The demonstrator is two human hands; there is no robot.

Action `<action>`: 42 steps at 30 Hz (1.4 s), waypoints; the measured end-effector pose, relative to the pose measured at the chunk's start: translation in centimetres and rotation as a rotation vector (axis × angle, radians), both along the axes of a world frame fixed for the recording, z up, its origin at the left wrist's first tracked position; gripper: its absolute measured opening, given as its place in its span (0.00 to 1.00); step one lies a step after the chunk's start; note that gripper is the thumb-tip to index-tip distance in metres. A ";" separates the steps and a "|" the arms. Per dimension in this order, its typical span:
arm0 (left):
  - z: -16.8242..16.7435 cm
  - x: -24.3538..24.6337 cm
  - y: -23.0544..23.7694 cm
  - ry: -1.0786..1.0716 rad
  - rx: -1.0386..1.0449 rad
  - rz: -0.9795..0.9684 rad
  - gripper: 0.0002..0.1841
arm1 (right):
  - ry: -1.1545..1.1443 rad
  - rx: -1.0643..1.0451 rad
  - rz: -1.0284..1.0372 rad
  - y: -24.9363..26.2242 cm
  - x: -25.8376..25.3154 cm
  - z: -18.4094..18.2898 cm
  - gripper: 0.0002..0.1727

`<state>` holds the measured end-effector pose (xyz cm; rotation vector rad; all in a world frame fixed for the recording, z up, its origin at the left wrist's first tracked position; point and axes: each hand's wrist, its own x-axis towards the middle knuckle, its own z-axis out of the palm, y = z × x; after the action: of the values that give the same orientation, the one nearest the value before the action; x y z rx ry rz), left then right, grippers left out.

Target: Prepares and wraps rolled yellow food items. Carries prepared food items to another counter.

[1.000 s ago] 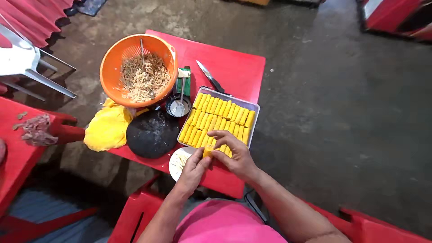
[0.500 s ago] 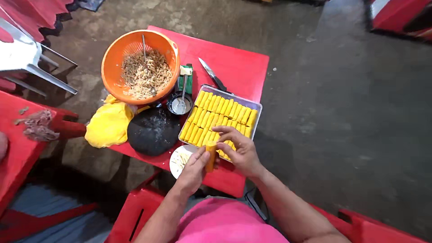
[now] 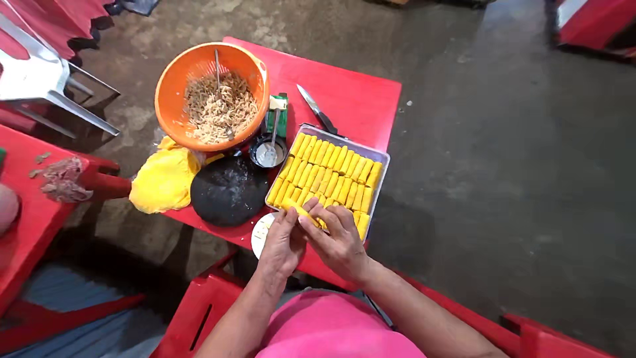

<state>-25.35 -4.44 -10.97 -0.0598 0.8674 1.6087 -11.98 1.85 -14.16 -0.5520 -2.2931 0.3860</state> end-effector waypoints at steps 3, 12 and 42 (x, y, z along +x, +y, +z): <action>-0.5 0.3 -0.1 -0.008 0.025 0.033 0.15 | 0.040 -0.174 0.067 0.7 0.2 0.5 0.14; -5.3 -1.4 -1.5 1.793 0.112 -0.254 0.18 | -0.045 -0.793 0.193 3.4 3.3 0.4 0.15; -7.3 1.8 -1.4 1.337 -0.165 -0.219 0.23 | -0.506 -0.413 -0.249 24.4 8.6 -5.3 0.16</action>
<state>-23.54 -5.86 -18.26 1.0614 1.9132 1.2323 -3.33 26.24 -19.48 -1.2486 -2.5827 0.6624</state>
